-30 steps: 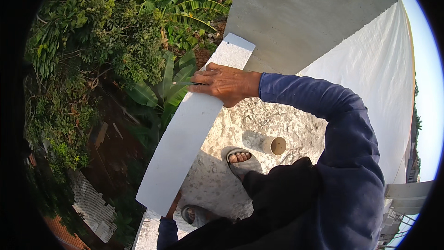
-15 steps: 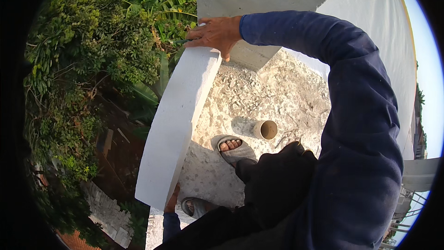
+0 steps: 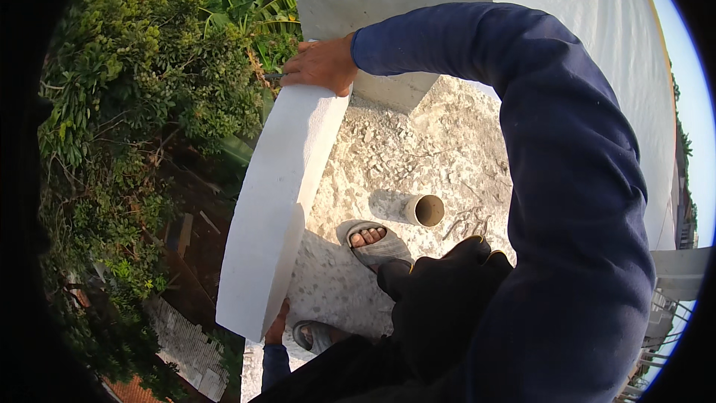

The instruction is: The person measures a concrete pillar using a tape measure and marks positions with a pencil. They then use a hammer and nail to create indentations at the marked points on the pillar.

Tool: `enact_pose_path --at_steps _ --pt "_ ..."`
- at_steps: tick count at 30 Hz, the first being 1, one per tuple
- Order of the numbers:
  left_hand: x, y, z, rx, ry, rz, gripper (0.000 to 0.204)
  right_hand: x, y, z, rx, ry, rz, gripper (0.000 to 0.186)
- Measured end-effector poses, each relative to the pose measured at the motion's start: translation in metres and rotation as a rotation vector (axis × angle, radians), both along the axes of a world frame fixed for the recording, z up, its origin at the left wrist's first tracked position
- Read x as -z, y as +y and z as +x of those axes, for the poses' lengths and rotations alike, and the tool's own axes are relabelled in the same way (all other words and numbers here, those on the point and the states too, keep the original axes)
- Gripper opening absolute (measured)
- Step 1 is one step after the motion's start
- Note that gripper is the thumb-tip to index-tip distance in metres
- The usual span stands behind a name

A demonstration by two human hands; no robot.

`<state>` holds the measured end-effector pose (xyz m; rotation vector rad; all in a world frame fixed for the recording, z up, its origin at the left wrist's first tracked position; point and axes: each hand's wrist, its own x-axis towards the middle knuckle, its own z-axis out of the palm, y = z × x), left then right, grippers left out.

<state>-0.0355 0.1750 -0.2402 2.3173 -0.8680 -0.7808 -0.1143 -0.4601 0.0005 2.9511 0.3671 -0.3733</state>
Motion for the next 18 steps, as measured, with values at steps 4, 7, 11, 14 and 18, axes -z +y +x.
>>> enact_pose_path --at_steps 4,7,11,14,18 --pt "0.001 0.001 0.000 -0.007 0.022 0.007 0.044 -0.008 0.004 0.000 -0.044 -0.040 -0.009 0.109" --pt "0.002 -0.002 0.001 -0.011 0.042 -0.002 0.042 -0.014 0.006 0.003 0.038 0.122 -0.027 0.105" --pt "-0.003 -0.002 0.000 0.035 -0.015 0.047 0.041 -0.014 0.007 0.006 -0.010 0.057 -0.024 0.104" --pt "-0.007 -0.003 0.000 0.009 0.027 0.040 0.040 -0.009 0.003 0.005 -0.070 -0.033 0.005 0.104" --pt "-0.007 -0.005 0.002 0.029 -0.009 -0.002 0.039 -0.005 -0.002 0.006 -0.053 -0.001 0.007 0.101"
